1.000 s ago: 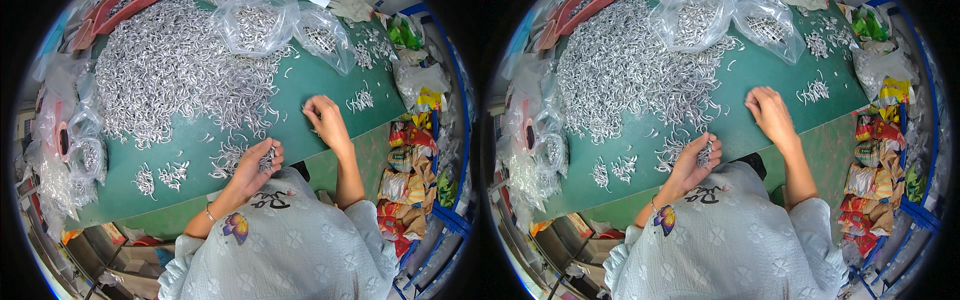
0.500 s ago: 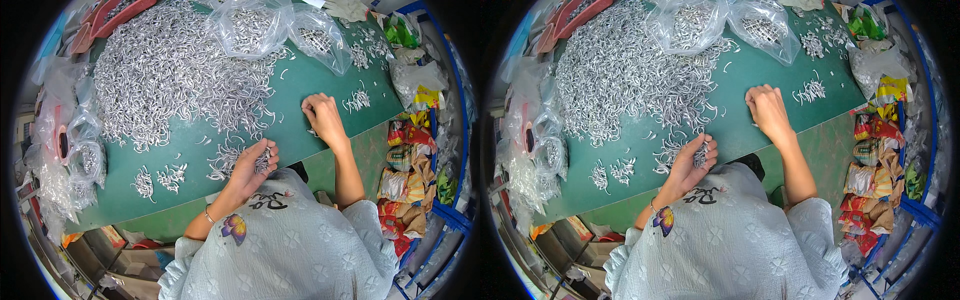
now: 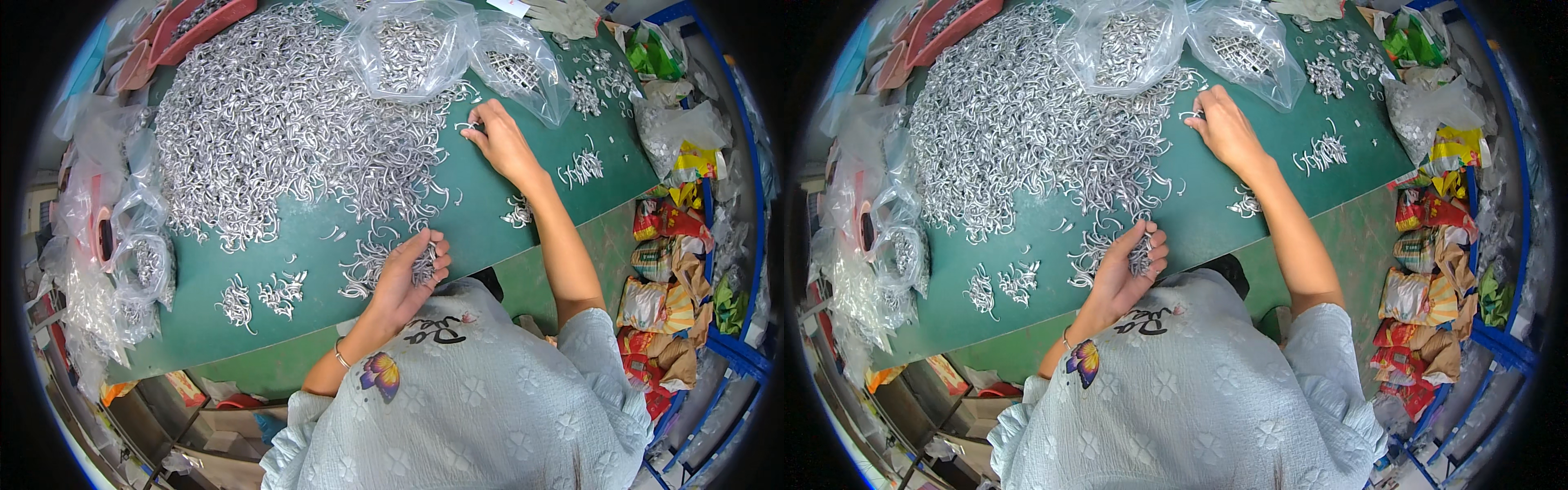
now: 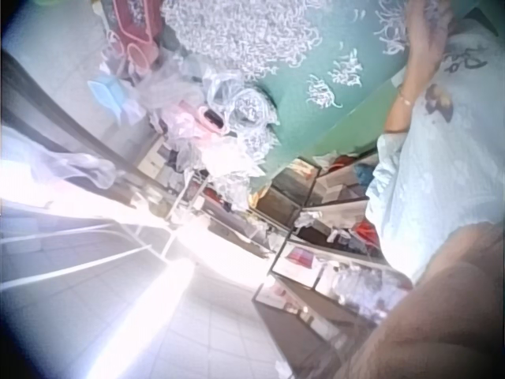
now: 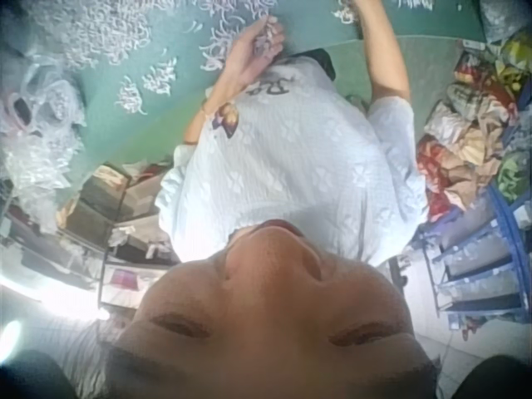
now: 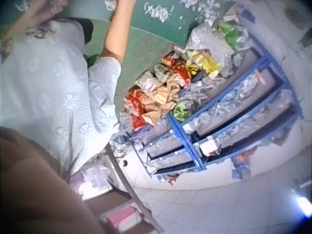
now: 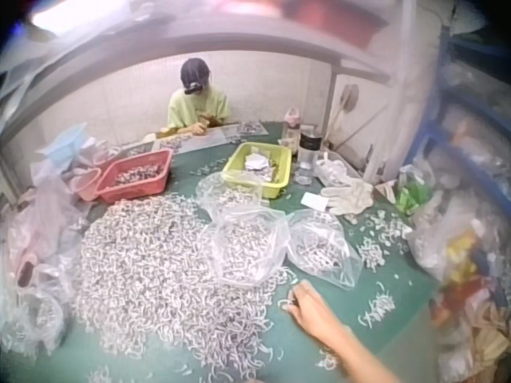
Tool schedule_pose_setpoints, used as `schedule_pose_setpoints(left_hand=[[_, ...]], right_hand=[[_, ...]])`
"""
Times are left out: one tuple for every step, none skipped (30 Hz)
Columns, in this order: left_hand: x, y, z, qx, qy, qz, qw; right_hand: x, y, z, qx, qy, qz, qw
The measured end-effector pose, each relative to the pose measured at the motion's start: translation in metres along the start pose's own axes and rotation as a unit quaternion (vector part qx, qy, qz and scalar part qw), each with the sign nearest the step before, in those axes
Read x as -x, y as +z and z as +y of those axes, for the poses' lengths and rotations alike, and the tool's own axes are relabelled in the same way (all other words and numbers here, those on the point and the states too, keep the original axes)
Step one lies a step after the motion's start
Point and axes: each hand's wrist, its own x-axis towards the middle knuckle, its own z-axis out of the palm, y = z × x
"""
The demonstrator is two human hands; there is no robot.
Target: The person sorts through a large pile of small silver-colored metal hooks on a green table by hand, picking up individual hooks or small groups and moving them into different clusters or containers.
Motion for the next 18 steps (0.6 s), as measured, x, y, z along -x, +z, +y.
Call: schedule_pose_setpoints(left_hand=[[0.000, 0.000, 0.000, -0.001, 0.000, -0.001, 1.000], [0.000, 0.000, 0.000, -0.002, -0.001, -0.001, 1.000], [-0.001, 0.000, -0.001, -0.001, -0.003, -0.005, 1.000], [-0.001, 0.000, -0.001, 0.001, -0.004, -0.009, 1.000], [-0.001, 0.000, -0.002, 0.002, -0.006, -0.013, 1.000], [-0.002, 0.000, -0.002, 0.001, -0.008, -0.014, 1.000], [-0.002, 0.000, -0.002, 0.000, -0.010, -0.014, 1.000], [-0.002, 0.000, -0.003, -0.001, -0.012, -0.015, 1.000], [-0.002, 0.000, -0.002, -0.001, -0.013, -0.016, 1.000], [-0.002, 0.001, -0.002, -0.001, -0.014, -0.017, 1.000], [-0.002, 0.002, -0.002, -0.001, -0.015, -0.018, 1.000], [-0.002, 0.002, -0.002, 0.000, -0.013, -0.017, 1.000], [-0.001, 0.001, -0.001, 0.001, -0.010, -0.015, 1.000], [-0.001, 0.001, -0.001, 0.001, -0.009, -0.014, 1.000], [-0.002, 0.000, -0.001, 0.004, -0.009, -0.018, 1.000], [-0.001, -0.001, -0.001, 0.008, -0.006, -0.021, 1.000], [0.000, -0.002, -0.001, 0.011, -0.004, -0.024, 1.000], [0.000, -0.003, -0.001, 0.012, -0.004, -0.024, 1.000]], right_hand=[[0.001, -0.005, 0.000, 0.012, 0.020, -0.033, 0.999], [0.003, -0.008, 0.000, 0.024, 0.041, -0.065, 0.997], [0.003, -0.013, 0.000, 0.024, 0.058, -0.072, 0.995], [0.004, -0.018, 0.000, 0.024, 0.074, -0.079, 0.994], [0.005, -0.020, 0.000, 0.023, 0.091, -0.086, 0.992], [0.006, -0.020, 0.000, -0.006, 0.059, -0.060, 0.996], [0.008, -0.018, -0.002, -0.035, 0.026, -0.035, 0.998], [0.009, -0.016, -0.003, -0.064, -0.008, -0.009, 0.998], [0.010, -0.013, -0.005, -0.082, -0.034, -0.020, 0.996], [0.010, -0.013, -0.003, -0.059, -0.034, -0.034, 0.997], [0.011, -0.013, -0.001, -0.036, -0.033, -0.048, 0.998], [0.011, -0.014, 0.002, -0.013, -0.033, -0.063, 0.997], [0.014, -0.016, 0.006, -0.005, -0.040, -0.049, 0.998], [0.018, -0.020, 0.011, 0.003, -0.047, -0.036, 0.998], [0.024, -0.026, 0.018, 0.013, -0.053, -0.022, 0.998], [0.030, -0.032, 0.025, 0.040, -0.032, -0.003, 0.999], [0.036, -0.041, 0.034, 0.074, -0.007, 0.007, 0.997], [0.042, -0.050, 0.041, 0.110, 0.018, 0.017, 0.994]])
